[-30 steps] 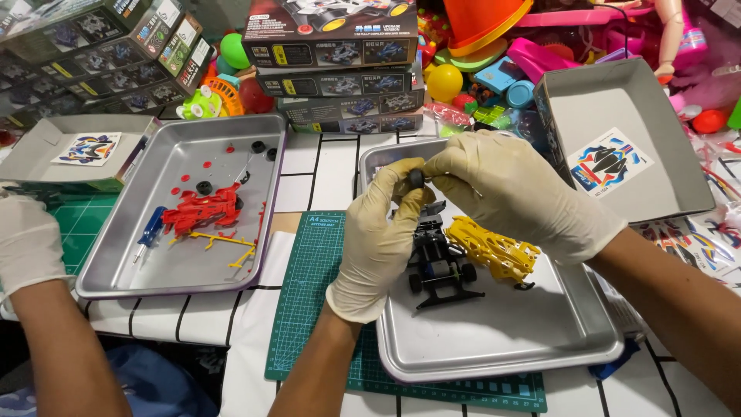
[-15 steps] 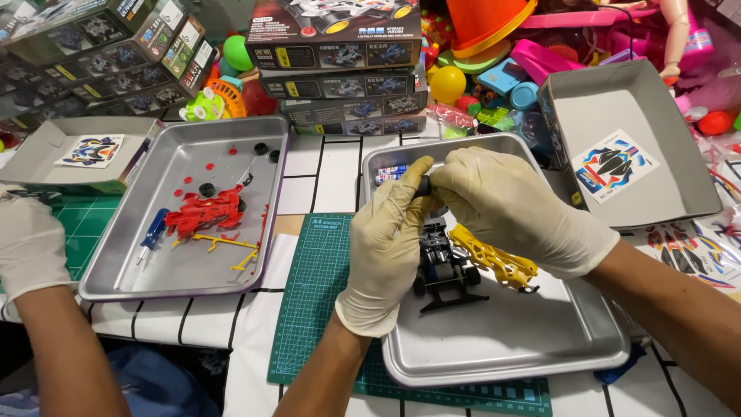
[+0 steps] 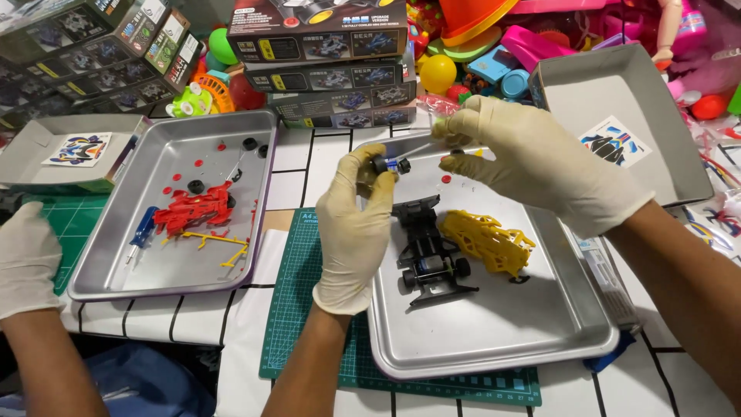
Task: Assembling a miniature toy car by fitting gears, axles, and various plastic components onto a chassis.
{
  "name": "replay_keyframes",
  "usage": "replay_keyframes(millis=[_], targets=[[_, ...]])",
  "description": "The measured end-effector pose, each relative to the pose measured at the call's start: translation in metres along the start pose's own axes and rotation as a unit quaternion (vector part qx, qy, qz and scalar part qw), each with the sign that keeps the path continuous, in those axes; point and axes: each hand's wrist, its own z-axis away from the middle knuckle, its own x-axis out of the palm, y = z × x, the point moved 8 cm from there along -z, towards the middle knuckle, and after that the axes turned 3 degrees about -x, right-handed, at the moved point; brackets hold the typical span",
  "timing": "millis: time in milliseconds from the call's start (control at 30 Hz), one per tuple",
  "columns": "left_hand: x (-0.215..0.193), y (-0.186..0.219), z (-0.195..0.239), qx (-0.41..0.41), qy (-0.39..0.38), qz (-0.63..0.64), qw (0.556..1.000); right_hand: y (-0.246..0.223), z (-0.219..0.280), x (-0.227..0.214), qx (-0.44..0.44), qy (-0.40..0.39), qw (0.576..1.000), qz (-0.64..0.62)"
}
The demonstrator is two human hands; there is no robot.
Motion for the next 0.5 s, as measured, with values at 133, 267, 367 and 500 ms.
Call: replay_keyframes(millis=[133, 267, 367, 500], targets=[[-0.004, -0.012, -0.006, -0.010, -0.002, -0.045, 0.999, 0.049, 0.005, 0.041, 0.135, -0.195, 0.967, 0.098], [0.009, -0.028, -0.005, 0.000, -0.037, -0.104, 0.994, 0.071, 0.025, 0.072, 0.183, -0.316, 0.916, 0.164], [0.013, -0.029, -0.001, 0.008, -0.049, -0.109, 0.993, 0.079, 0.027, 0.083, 0.175, -0.331, 0.910, 0.176], [0.016, -0.027, -0.001, 0.013, -0.059, -0.096, 0.994, 0.089, 0.028, 0.093, 0.167, -0.338, 0.913, 0.155]])
